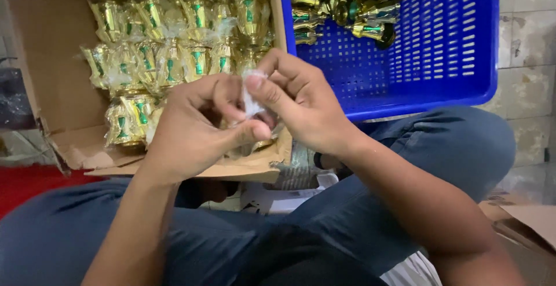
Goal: The person takes gold-colored ornaments out of plastic bags and places them into a blue plastic basket.
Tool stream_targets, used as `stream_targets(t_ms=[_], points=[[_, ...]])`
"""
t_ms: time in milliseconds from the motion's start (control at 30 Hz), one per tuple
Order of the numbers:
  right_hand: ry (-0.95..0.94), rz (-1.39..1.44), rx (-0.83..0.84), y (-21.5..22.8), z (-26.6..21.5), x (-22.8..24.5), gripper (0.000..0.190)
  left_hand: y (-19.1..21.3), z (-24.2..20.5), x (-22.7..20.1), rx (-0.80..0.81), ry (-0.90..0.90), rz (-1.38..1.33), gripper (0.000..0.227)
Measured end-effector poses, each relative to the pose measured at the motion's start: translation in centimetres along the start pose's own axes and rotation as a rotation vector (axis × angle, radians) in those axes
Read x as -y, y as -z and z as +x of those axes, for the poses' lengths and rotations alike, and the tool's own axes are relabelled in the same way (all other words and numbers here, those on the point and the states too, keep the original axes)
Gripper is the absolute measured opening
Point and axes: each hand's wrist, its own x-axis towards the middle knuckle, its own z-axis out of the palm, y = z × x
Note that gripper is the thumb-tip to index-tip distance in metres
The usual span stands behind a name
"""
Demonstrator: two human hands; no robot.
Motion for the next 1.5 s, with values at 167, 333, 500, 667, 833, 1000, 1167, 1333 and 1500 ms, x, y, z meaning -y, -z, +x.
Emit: stream_targets(t_ms=[167, 333, 500, 667, 833, 1000, 1167, 1333, 1500], points=[[0.04, -0.032, -0.071, 0.2, 0.6, 0.0, 0.008, -0.2, 0.2, -0.3, 0.059, 0.048, -0.121, 0.025], [0.127, -0.052, -0.023, 0.5, 1.0, -0.1, 0.039, -1.0, 0.7, 1.2, -0.235, 0.076, -0.291, 0.021], [0.183, -0.438, -0.118, -1.0, 1.0, 0.8, 0.03, -1.5, 0.8, 1.6, -0.404, 0.058, -0.257, 0.02], [0.325, -0.662, -0.231, -0.5, 1.4, 1.6, 0.018, -1.6, 1.1, -0.6, -0.246, -0.052, -0.16, 0.022], [0.46, -0.702, -0.211, 1.2, 1.1, 1.2, 0.03, -1.6, 1.2, -1.0, -0.156, -0.118, -0.028, 0.016], [0.547, -0.81, -0.141, 2.2, 1.0, 2.3, 0.032, -1.5, 1.4, -0.8, -0.151, -0.211, -0.015, 0.014], [0.468, -0.644, 0.08, 5.4, 1.4, 2.0, 0.023, -1.7, 2.5, -0.6, -0.237, -0.435, 0.304, 0.021], [0.109, 0.055, 0.128, 5.1, 0.7, 1.4, 0.035, -1.6, 2.7, -0.6, -0.21, -0.411, 0.266, 0.013], [0.259, -0.293, 0.158, 4.0, 1.2, 0.9, 0.035, -0.9, 2.4, 0.2, -0.146, -0.281, 0.136, 0.015]])
